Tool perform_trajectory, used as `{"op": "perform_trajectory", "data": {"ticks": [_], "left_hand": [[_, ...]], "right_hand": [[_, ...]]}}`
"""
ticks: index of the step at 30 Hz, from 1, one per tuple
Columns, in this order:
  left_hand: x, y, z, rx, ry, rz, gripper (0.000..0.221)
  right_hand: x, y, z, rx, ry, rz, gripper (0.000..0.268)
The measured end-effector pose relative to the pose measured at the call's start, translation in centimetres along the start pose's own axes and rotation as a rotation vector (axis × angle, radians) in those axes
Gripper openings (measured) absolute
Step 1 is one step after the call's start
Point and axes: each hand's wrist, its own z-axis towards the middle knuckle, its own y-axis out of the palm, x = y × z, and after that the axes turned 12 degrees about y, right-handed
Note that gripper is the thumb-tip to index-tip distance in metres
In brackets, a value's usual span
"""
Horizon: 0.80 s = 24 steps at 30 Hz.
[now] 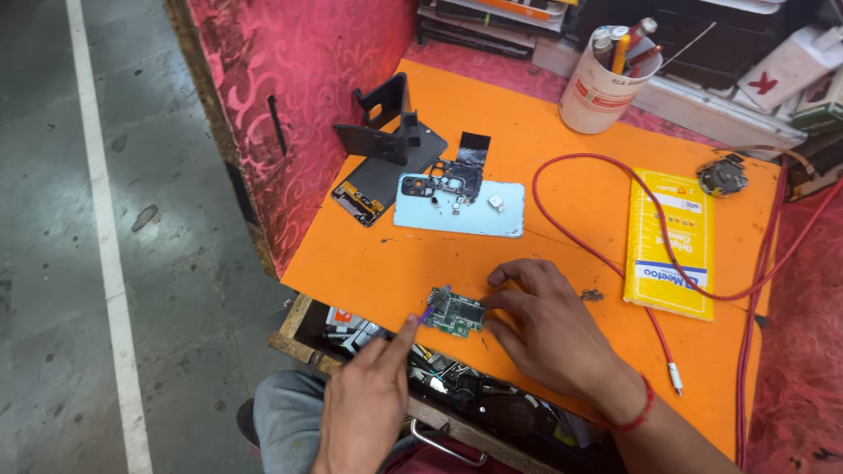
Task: The person cleans and works on a small circuit board from a mobile phone using a small brush and their fingers, while other phone parts sit nearby on an orange workbench.
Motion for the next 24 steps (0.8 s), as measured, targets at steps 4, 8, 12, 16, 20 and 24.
{"op": "perform_trajectory", "data": {"ticks": [4,8,12,16,20,24], "left_hand": [[0.9,0.3,-1.0,-0.092,0.148,0.107,0.062],[0.4,-0.6,-0.2,-0.172,0.06,0.086,0.059],[1.5,-0.4,-0.2,-0.246,0.112,0.081,0.068],[0.9,-1.3,0.2,-0.045,0.099,-0.022,0.049],[0.9,-1.7,0.7,-0.138,-0.031,-0.009,0.055],[1.4,-1.7,1.1,-0.399,0.081,0.135,0.076]], "right_hand": [[-0.7,-0.1,-0.1,0.035,-0.012,0.018,0.029],[-1.1,0.3,-0.2,0.063,-0.002,0.038,0.029],[-1.7,0.2,-0.4,0.166,-0.058,0.046,0.026],[-2.6,0.5,-0.3,0.271,-0.077,0.001,0.027],[-2.4,1.0,-0.1,0.28,-0.091,0.032,0.029],[-2.0,1.3,0.0,0.236,-0.071,0.034,0.029]]}}
